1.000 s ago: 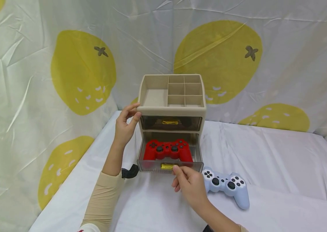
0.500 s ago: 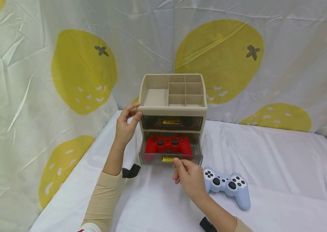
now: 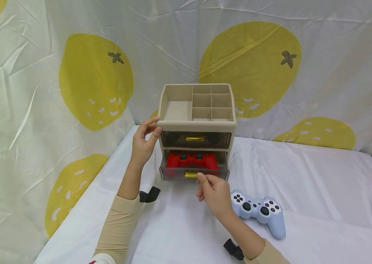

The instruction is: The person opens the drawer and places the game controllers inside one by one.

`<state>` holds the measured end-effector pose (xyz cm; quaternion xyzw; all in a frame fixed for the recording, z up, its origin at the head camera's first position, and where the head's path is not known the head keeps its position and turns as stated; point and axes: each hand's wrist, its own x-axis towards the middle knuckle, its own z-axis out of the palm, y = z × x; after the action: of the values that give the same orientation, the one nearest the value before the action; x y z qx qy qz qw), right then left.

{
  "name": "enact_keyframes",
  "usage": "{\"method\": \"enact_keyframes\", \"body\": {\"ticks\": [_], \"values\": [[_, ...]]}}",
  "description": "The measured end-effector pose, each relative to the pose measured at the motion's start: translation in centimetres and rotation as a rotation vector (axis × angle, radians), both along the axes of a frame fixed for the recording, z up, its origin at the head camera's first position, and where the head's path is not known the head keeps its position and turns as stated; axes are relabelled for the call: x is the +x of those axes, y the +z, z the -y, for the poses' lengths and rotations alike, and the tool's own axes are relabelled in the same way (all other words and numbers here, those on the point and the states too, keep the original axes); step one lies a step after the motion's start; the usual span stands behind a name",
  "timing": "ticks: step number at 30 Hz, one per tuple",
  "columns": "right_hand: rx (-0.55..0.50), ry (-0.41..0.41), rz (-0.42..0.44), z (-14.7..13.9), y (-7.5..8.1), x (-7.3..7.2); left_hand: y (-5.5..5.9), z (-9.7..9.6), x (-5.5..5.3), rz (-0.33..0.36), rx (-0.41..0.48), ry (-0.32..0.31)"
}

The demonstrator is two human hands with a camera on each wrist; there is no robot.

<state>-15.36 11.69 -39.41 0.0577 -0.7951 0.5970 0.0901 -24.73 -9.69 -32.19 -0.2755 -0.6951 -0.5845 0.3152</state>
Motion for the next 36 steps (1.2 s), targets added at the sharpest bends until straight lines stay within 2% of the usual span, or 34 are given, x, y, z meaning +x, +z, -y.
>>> {"method": "enact_keyframes", "body": {"ticks": [7,14,16,19,26,36], "values": [[0.001,-0.003,0.006,0.0,0.3,-0.9,0.1,0.0,0.1,0.007,-0.008,0.006],[0.021,-0.020,0.034,0.7,3.1,-0.4,0.1,0.0,0.1,0.001,-0.008,-0.005],[0.033,-0.030,0.050,0.8,3.4,-0.5,0.1,0.0,0.1,0.005,-0.009,-0.004],[0.035,-0.033,0.074,0.7,2.9,-1.0,0.1,0.0,0.1,0.009,-0.008,-0.003],[0.016,-0.027,0.092,0.1,0.6,-3.0,0.2,0.0,0.2,0.015,-0.006,0.003],[0.025,-0.035,0.064,0.0,0.0,-4.4,0.1,0.0,0.2,0.019,-0.017,-0.002]]}}
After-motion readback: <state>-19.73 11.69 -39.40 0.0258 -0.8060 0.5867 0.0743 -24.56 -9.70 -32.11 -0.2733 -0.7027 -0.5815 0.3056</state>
